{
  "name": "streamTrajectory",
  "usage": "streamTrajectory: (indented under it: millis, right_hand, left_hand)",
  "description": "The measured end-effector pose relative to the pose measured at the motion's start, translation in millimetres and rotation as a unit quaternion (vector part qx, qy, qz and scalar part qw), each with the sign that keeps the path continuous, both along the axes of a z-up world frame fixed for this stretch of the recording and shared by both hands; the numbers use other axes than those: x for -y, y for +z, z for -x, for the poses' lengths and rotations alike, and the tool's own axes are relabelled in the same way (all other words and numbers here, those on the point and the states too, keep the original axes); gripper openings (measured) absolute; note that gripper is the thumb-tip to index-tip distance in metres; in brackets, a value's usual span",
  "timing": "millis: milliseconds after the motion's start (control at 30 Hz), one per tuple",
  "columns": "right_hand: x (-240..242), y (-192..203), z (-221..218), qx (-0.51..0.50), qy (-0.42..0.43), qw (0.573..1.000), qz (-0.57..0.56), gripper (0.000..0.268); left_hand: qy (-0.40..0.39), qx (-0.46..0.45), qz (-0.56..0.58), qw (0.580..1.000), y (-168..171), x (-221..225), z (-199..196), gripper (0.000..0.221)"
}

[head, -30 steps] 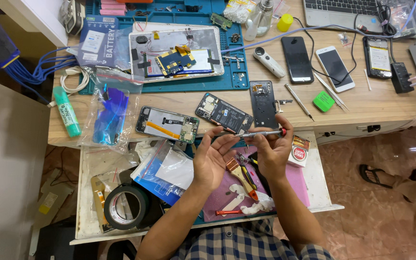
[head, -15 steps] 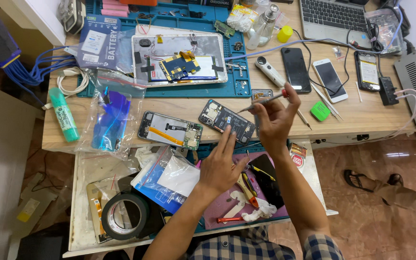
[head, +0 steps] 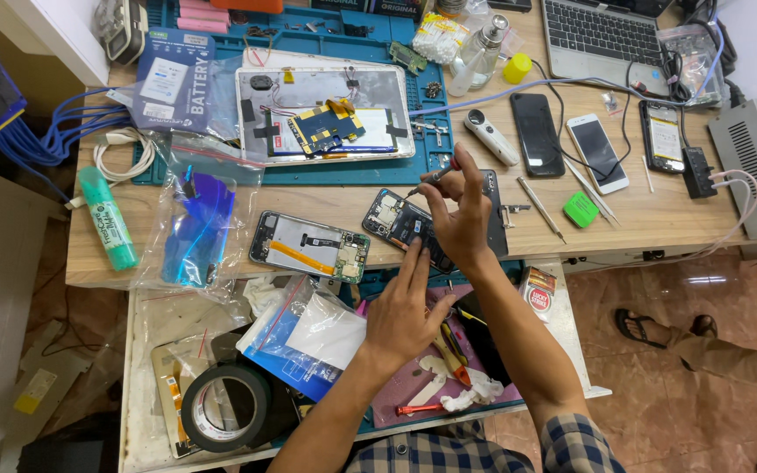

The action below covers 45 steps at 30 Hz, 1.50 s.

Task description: The person uses a screwdriver to remove screws from the internal frame of a disassembled smartphone. They carefully manipulate the phone's components, including the battery and circuit board, while working at a cluttered repair bench.

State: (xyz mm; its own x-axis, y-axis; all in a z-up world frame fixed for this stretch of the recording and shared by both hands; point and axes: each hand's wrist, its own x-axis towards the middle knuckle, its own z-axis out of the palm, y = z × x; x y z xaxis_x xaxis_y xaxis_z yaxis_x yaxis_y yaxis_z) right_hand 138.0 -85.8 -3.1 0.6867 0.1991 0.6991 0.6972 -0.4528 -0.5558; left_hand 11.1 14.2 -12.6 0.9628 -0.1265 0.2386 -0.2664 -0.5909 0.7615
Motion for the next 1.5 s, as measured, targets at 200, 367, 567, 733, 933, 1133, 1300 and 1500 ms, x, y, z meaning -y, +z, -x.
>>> streamTrajectory:
  millis: [200,367,567,733,933,1133,1300,1500]
  right_hand:
    - [-2,-4,-1,-0.006,-0.005,1.0,0.001,0.063]
    - [-3,-4,-2,-0.004,-0.002,1.0,-0.001,0.063]
    - [-3,-4,-2,0.002,0.0,1.0,0.008,0.062]
    - [-2,-7,-3,0.013,0.014,0.999,0.035,0.062]
    - [-3,-5,-2,0.027,0.023,0.997,0.062,0.06]
    - [-3,6,7,0.024,0.016,1.0,0.012,0.064]
    - [0,17,32,-0.069,0.089,0.979,-0.169,0.071]
    - [-3,32,69,-0.058,0.114,0.976,-0.175,0.073]
  left_hand:
    - [-0.002,-0.004,-0.001,1.0,1,0,0,0.062]
    - [-0.001,-0.005,-0.009,1.0,2,1,0,0.063]
    - [-0.001,-0.008,-0.013,1.0,0,1,0,0.064]
    - [0.002,-0.009,-0.019,1.0,0,2,0,0.064]
    - [0.004,-0.006,-0.023,1.0,1,1,0,0.063]
    - [0.016,0.007,0.065,0.998,6,-1,0,0.056]
    - [0.107,-0.11,0.5,0.853,-13,2,-2,0.02]
    - [0.133,-0.106,0.656,0.736,11,-13,-6,0.014]
